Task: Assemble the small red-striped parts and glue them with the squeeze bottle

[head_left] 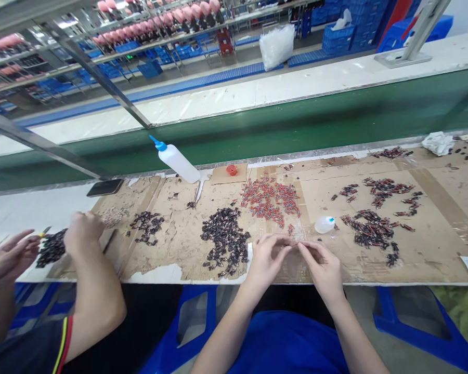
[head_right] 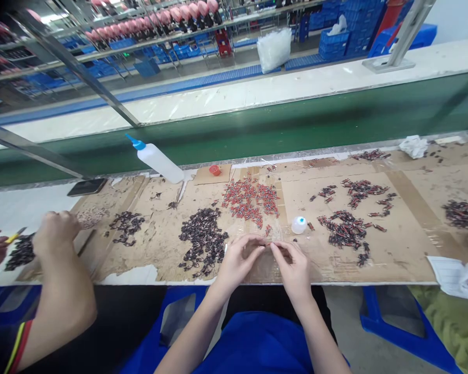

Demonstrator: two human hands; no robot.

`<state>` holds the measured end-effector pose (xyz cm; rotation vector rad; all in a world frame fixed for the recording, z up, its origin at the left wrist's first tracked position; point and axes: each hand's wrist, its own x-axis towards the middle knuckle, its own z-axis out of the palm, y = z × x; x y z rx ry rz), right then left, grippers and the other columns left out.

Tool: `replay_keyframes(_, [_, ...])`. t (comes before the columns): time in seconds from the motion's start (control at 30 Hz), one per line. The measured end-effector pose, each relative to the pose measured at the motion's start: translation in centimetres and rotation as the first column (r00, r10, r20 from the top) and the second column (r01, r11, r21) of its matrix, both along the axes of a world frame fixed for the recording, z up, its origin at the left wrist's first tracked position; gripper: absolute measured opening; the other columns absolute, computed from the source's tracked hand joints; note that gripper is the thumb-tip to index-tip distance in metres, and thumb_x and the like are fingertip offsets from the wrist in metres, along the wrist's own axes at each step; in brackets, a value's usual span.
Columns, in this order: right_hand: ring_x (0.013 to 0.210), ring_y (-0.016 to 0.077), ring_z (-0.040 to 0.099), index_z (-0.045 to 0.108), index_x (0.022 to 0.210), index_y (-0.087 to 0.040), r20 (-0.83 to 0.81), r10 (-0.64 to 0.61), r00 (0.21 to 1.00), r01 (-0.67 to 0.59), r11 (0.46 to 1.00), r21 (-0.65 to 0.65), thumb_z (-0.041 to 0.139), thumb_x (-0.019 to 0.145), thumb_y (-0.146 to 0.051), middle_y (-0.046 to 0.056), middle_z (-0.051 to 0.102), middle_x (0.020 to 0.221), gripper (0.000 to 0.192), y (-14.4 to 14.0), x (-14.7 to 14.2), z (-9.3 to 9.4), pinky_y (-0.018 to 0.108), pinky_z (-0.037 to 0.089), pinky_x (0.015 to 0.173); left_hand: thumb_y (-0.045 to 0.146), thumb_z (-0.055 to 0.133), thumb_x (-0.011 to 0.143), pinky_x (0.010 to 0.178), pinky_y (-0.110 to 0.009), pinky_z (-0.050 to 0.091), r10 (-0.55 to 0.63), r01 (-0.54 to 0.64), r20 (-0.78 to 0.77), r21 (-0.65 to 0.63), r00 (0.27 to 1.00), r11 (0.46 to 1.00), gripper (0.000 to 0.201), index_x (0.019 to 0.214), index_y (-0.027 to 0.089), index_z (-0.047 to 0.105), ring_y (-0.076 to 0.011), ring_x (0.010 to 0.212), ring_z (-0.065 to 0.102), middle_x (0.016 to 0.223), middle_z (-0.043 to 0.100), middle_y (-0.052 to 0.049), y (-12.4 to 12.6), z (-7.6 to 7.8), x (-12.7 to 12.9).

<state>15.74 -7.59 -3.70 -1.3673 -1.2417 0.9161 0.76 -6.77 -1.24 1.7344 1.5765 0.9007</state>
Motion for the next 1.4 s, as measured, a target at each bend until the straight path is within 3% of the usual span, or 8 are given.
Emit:
replay_keyframes(0.13, [0.067, 0.0199, 0.068, 0.071, 0.077, -0.018, 0.024, -0.02, 1.0, 0.022, 0.996, -0.09, 0.066, 0.076, -0.05, 0.008, 0.072, 0.076, 0.033, 0.0, -0.2, 0.1, 0.032, 0.057, 0.063, 0.017, 0.071, 0.078, 0.095, -0.047, 0.037, 0.075, -0.066, -0.213, 0.053, 0.974, 0.996, 0.017, 0.094, 0.024, 0.07, -0.0252, 0.107, 0.057, 0.107, 0.071, -0.006, -0.3, -1.3, -0.6])
replay_keyframes(0.27, [0.063, 0.0194, 0.069, 0.069, 0.074, -0.018, 0.008, -0.011, 1.0, 0.012, 0.992, -0.124, 0.066, 0.075, -0.053, 0.01, 0.074, 0.082, 0.035, -0.1, -0.7, 0.4, 0.031, 0.058, 0.06, 0.011, 0.066, 0.081, 0.094, -0.045, 0.038, 0.041, -0.024, -0.236, 0.074, 0.971, 0.997, 0.015, 0.088, 0.024, 0.071, -0.0246, 0.11, 0.054, 0.111, 0.069, -0.005, -0.4, -1.7, -0.3])
replay_keyframes(0.4, [0.06, 0.0194, 0.07, 0.066, 0.07, -0.018, -0.021, -0.027, 0.999, 0.023, 0.984, -0.175, 0.069, 0.071, -0.054, 0.014, 0.075, 0.095, 0.037, -0.3, -1.0, 0.6, 0.031, 0.06, 0.059, 0.008, 0.063, 0.082, 0.092, -0.043, 0.041, 0.012, -0.003, -0.146, 0.056, 0.989, 0.998, 0.016, 0.085, 0.022, 0.069, -0.023, 0.105, 0.057, 0.102, 0.071, -0.004, -0.2, -1.5, 0.1])
replay_keyframes(0.5, [0.059, 0.0198, 0.07, 0.066, 0.07, -0.017, -0.083, -0.004, 0.997, -0.013, 0.979, -0.203, 0.07, 0.069, -0.056, 0.013, 0.075, 0.087, 0.039, -0.3, -0.9, 0.7, 0.031, 0.06, 0.059, 0.008, 0.062, 0.082, 0.087, -0.039, 0.046, 0.02, -0.019, -0.029, 0.011, 0.999, 1.0, 0.014, 0.082, 0.02, 0.069, -0.0211, 0.093, 0.061, 0.088, 0.072, -0.004, -0.3, -1.2, 0.1])
replay_keyframes(0.7, [0.06, 0.02, 0.07, 0.067, 0.069, -0.016, -0.19, 0.013, 0.982, -0.053, 0.977, -0.208, 0.076, 0.062, -0.057, 0.009, 0.073, 0.07, 0.043, -0.2, -0.7, 1.7, 0.03, 0.06, 0.06, 0.017, 0.063, 0.084, 0.082, -0.034, 0.05, -0.007, 0.007, 0.164, -0.003, 0.986, 1.0, 0.011, 0.088, 0.02, 0.073, -0.0195, 0.087, 0.064, 0.087, 0.072, -0.007, -0.8, 0.2, -0.4])
replay_keyframes(0.97, [0.058, 0.0202, 0.071, 0.069, 0.068, -0.017, -0.22, 0.018, 0.975, -0.053, 0.987, -0.154, 0.077, 0.062, -0.053, 0.008, 0.073, 0.068, 0.038, -0.4, -0.8, 2.2, 0.03, 0.061, 0.058, 0.022, 0.063, 0.085, 0.082, -0.034, 0.053, -0.063, 0.056, 0.202, 0.041, 0.977, 0.998, 0.013, 0.088, 0.022, 0.075, -0.0203, 0.088, 0.062, 0.084, 0.074, -0.006, -1.2, 1.3, -0.6])
replay_keyframes(1.4, [0.057, 0.0197, 0.069, 0.073, 0.065, -0.019, -0.293, -0.02, 0.956, -0.019, 0.992, -0.129, 0.082, 0.059, -0.045, 0.006, 0.073, 0.066, 0.029, -0.4, -0.7, 2.8, 0.033, 0.062, 0.06, 0.022, 0.065, 0.083, 0.083, -0.033, 0.053, -0.043, 0.042, 0.308, 0.007, 0.95, 0.999, 0.01, 0.085, 0.021, 0.075, -0.0193, 0.087, 0.064, 0.084, 0.073, -0.006, -1.4, 2.2, -0.5])
